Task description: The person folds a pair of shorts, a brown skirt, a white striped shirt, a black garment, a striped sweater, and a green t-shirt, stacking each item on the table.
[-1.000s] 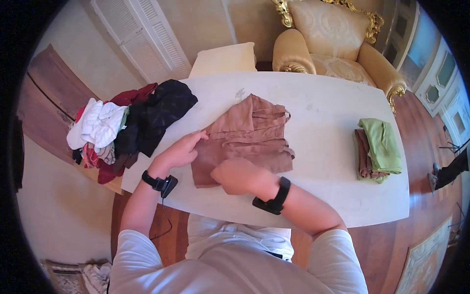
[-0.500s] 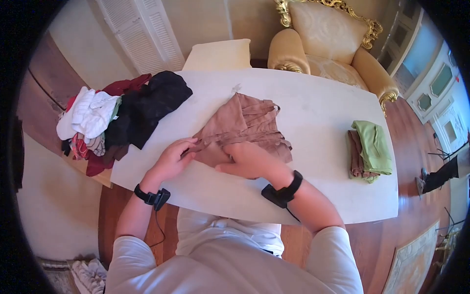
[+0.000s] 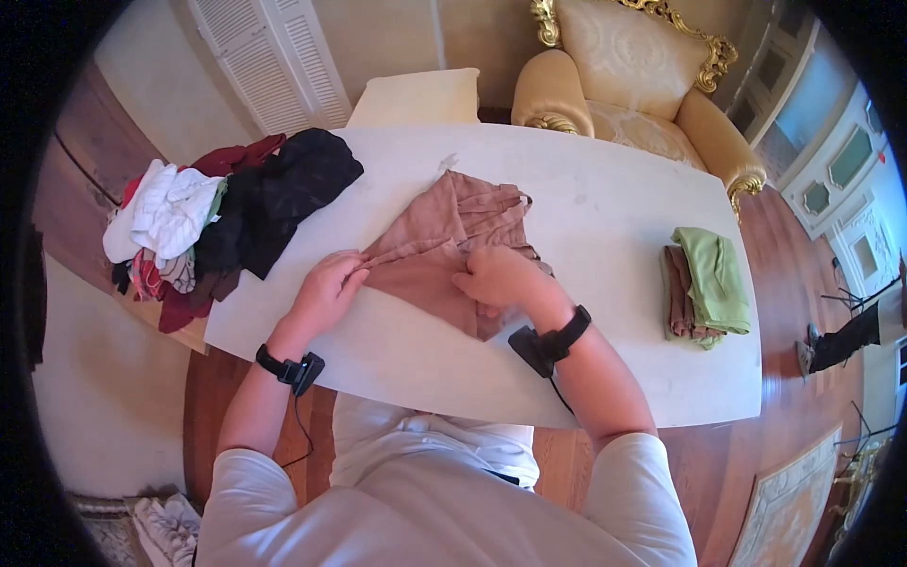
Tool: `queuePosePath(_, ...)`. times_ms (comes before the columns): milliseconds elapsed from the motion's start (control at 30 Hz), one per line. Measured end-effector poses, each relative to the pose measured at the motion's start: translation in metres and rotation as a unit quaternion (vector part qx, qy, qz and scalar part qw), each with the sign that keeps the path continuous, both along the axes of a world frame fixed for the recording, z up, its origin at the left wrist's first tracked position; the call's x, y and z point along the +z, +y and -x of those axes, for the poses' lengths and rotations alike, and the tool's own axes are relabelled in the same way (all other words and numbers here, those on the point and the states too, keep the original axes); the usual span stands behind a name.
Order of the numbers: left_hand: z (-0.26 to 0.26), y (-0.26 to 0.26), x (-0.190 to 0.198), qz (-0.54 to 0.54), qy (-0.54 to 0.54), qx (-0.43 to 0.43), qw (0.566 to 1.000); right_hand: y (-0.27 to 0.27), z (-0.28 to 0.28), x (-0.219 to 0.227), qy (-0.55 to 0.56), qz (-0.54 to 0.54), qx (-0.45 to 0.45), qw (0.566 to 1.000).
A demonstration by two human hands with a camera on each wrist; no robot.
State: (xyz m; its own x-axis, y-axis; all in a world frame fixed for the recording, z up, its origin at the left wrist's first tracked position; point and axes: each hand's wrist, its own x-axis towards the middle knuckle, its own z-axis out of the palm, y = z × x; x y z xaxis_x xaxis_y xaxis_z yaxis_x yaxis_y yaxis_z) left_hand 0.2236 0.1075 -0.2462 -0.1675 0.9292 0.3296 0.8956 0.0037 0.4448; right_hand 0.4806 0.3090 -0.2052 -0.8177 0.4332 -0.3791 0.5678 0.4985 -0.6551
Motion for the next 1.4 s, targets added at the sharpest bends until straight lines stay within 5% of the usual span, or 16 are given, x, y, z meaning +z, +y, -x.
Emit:
queuePosePath(300, 0.007, 0.009, -0.012, -0.036, 0.000, 0.015, 0.999, -0.007, 0.008, -0.022, 0.236, -0.108, -0.038, 0.965)
queuePosePath(367, 0.011, 0.008, -0.014, -0.005, 0.046, 0.015, 0.999, -0.007, 0.008, -0.024, 0.234, -0.118, -0.038, 0.964)
queuePosePath(567, -0.005, 0.006, 0.010, 0.069, -0.082, 0.099, 0.989, -0.001, 0.010, -0.038, 0.198, -0.164, -0.020, 0.966)
queuePosePath(767, 0.003, 0.007, 0.003, -0.012, -0.207, 0.050, 0.977, -0.008, 0.007, -0.030, 0.143, -0.210, 0.001, 0.967)
queuePosePath(900, 0.014, 0.007, -0.001, 0.049, -0.180, 0.038, 0.982, -0.019, 0.008, -0.030, 0.259, -0.282, 0.014, 0.923)
queuePosePath(1067, 0.011, 0.008, 0.000, 0.022, -0.091, 0.009, 0.996, -0.017, 0.009, -0.039, 0.222, -0.294, 0.121, 0.922)
queuePosePath(1267, 0.037, 0.010, 0.009, 0.046, -0.206, 0.106, 0.972, -0.018, 0.007, -0.036, 0.205, -0.291, 0.121, 0.927)
queuePosePath(1400, 0.039, 0.004, 0.031, 0.199, -0.260, 0.144, 0.934, -0.024, 0.011, -0.031, 0.226, -0.324, 0.113, 0.912)
